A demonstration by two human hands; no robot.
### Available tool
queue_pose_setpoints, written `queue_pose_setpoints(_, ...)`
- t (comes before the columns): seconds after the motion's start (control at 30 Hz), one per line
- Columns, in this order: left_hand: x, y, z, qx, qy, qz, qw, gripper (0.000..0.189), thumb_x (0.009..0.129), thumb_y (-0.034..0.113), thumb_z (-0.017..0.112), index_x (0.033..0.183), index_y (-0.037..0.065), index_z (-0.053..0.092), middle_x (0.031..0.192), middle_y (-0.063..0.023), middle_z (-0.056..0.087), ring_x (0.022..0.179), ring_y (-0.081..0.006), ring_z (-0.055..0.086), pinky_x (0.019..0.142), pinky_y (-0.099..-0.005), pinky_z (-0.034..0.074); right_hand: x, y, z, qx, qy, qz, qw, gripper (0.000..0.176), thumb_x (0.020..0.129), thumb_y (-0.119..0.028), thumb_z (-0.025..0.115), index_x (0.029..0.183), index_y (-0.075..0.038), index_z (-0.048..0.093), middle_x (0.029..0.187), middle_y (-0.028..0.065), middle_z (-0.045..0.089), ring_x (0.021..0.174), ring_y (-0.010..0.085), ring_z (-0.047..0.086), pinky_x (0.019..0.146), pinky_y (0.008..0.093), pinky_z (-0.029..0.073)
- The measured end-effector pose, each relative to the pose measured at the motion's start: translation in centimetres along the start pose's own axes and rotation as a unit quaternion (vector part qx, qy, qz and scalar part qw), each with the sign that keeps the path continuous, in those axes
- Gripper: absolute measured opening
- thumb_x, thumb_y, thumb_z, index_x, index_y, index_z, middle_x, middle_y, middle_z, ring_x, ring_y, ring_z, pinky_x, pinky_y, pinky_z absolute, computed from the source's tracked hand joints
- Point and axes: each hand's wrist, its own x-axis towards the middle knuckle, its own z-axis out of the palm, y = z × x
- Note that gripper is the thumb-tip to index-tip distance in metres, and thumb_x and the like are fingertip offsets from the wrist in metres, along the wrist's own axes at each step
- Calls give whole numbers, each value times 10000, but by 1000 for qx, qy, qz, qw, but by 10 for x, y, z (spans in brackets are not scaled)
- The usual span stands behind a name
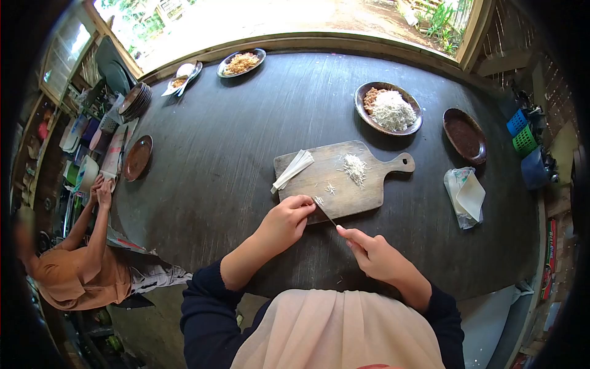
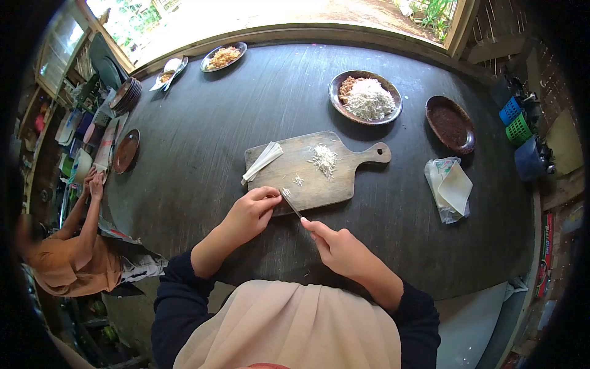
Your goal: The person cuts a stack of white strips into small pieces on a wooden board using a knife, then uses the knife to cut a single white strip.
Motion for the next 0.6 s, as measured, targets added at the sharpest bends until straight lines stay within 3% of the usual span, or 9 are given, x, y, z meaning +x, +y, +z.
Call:
queue_pose_setpoints(0.2,-1,-2,2,-5,2,-6,1000,294,800,-60,628,1085,-16,683,1124,-120,642,1014,-292,643,890,-349,531,-4,-16,-25,23,-90,128,987,342,1010,-115,508,1351,-113,527,668,203,588,512,248,586,567,349,476)
queue_pose_setpoints(0.33,-1,-3,3,-14,12,-2,1000,293,805,-63,626,1089,-17,682,1119,-124,642,1005,-290,645,884,-346,532,-4,-9,-16,17,-76,111,991,349,1008,-116,509,1357,-109,518,666,197,590,515,261,585,565,350,472)
queue_pose_setpoints(0.4,-2,-3,3,-12,10,-5,1000,292,807,-63,626,1089,-17,682,1118,-124,642,1003,-289,646,883,-346,532,-6,1,-10,-22,-51,13,998,363,1025,-90,465,1385,-104,507,588,61,556,456,123,564,500,276,480)
queue_pose_setpoints(0.6,-1,-4,4,-11,14,-5,1000,281,811,-56,626,1084,-18,683,1118,-124,642,998,-288,646,881,-347,531,-7,-2,-11,-12,-53,14,998,366,1018,-70,477,1382,-89,515,583,59,547,444,110,540,492,265,463)
